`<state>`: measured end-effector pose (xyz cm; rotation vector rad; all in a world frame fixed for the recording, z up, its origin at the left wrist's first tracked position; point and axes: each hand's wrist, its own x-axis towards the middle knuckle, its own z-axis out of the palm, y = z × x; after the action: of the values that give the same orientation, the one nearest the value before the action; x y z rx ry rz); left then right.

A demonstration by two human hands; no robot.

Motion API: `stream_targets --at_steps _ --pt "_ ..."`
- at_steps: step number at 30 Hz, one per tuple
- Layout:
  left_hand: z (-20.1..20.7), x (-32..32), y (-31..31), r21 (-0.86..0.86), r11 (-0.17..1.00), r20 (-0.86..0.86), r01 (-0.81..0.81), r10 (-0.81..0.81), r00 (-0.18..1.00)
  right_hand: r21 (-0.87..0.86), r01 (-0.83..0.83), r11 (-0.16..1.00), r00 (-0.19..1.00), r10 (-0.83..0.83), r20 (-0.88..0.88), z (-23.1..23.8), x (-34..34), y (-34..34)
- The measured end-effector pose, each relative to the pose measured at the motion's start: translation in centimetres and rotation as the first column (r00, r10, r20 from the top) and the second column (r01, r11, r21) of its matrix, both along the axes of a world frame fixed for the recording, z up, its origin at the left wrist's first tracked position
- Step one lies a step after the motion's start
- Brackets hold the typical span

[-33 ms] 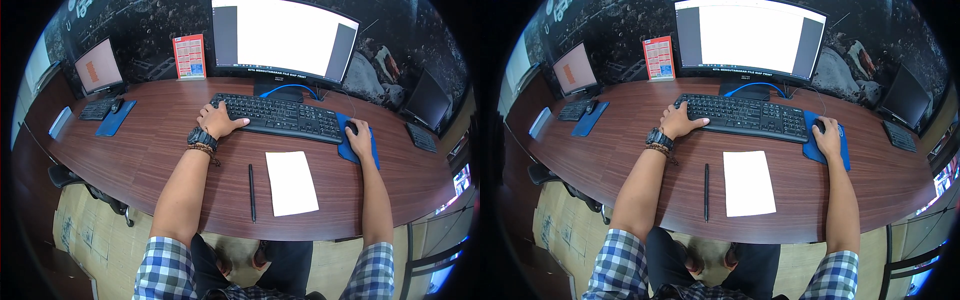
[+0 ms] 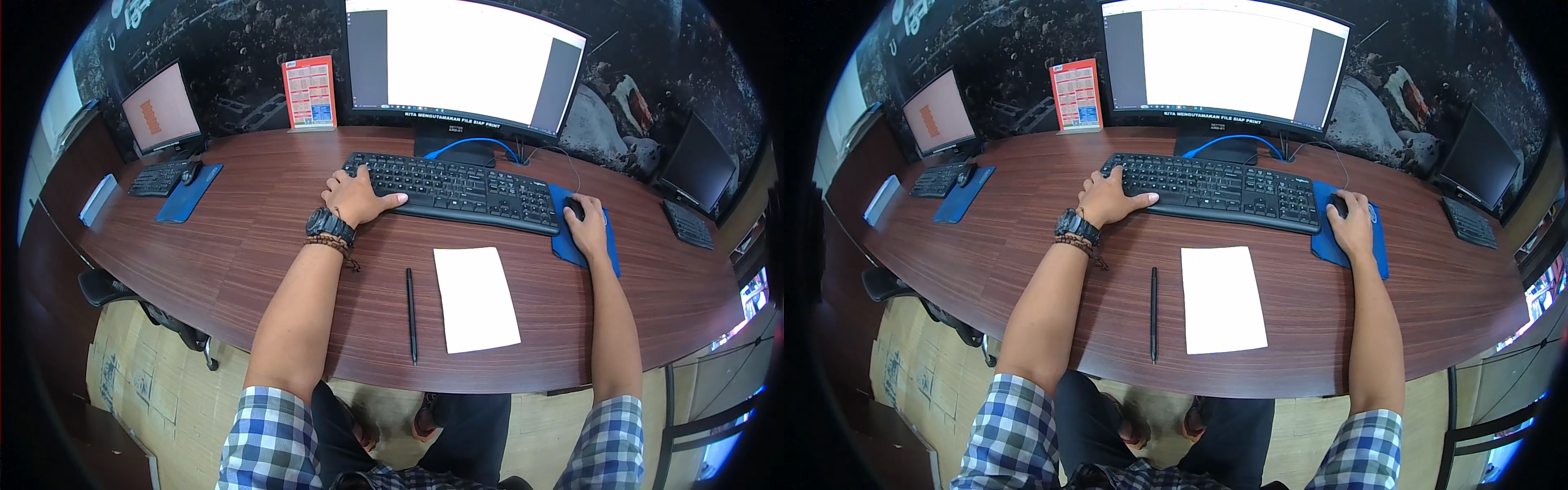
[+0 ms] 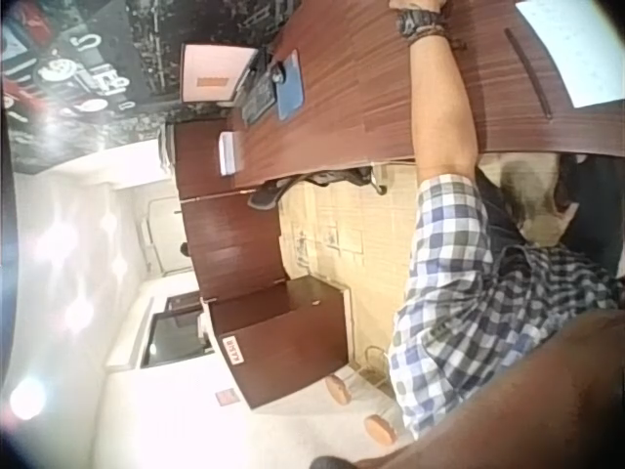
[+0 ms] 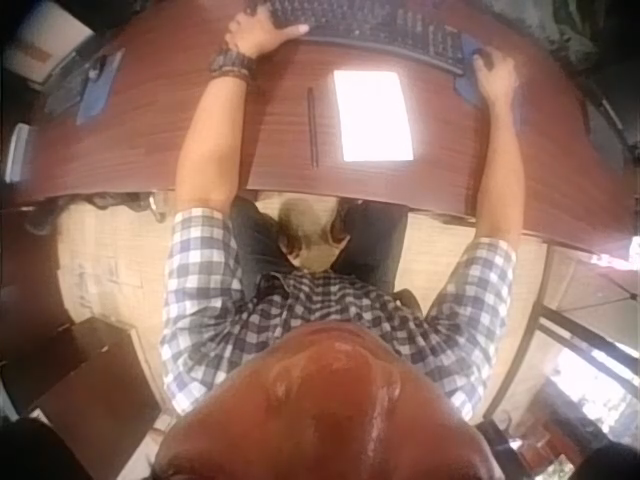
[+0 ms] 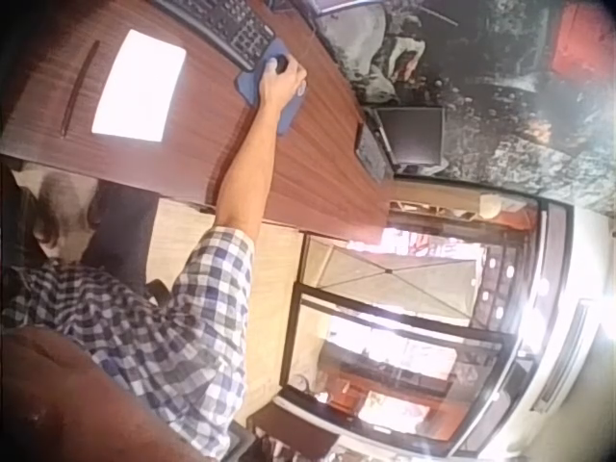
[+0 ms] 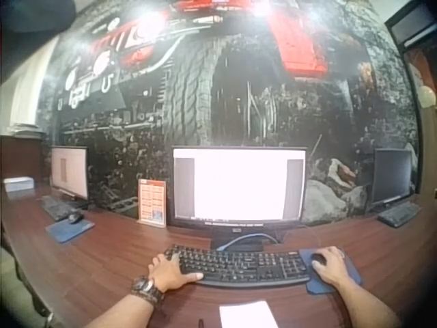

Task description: Operating a digital paper cutting machine to trim printed sheets.

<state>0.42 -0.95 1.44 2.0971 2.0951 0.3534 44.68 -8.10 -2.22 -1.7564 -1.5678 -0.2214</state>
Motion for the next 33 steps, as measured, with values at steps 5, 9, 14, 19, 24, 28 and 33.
stream_targets --at_steps 5,9,14,19,24,28,33 --pt "-0.02 0.02 0.03 0.012 1.000 0.004 -0.004 0.004 1.000 -0.012 0.011 1.000 1.000 -0.011 -0.005 0.05 -0.05 0.01" --pt "-0.01 -0.06 -0.05 0.007 1.000 0.011 0.000 0.000 1.000 -0.017 0.008 1.000 1.000 -0.008 0.000 0.11 -0.10 0.01" --pt "0.03 0.06 -0.09 0.004 1.000 0.011 0.001 -0.001 1.000 -0.036 0.029 0.999 0.999 -0.030 -0.017 0.22 -0.16 -0.11" --pt "0.03 -0.08 0.02 -0.012 1.000 0.023 0.003 -0.002 1.000 -0.024 0.121 0.992 0.992 -0.122 -0.024 -0.13 -0.04 0.32" --pt "0.07 0.18 -0.15 0.010 1.000 0.034 0.011 -0.011 0.999 -0.017 0.121 0.992 0.992 -0.122 -0.026 -0.21 0.54 0.20" --pt "0.06 -0.18 -0.27 0.015 1.000 0.045 0.008 -0.008 0.999 -0.037 0.128 0.991 0.991 -0.129 -0.022 0.00 -0.11 0.22" --pt "-0.08 0.09 -0.12 0.010 1.000 0.036 0.013 -0.013 0.999 -0.047 0.142 0.989 0.989 -0.143 -0.023 0.18 -0.11 -0.09"
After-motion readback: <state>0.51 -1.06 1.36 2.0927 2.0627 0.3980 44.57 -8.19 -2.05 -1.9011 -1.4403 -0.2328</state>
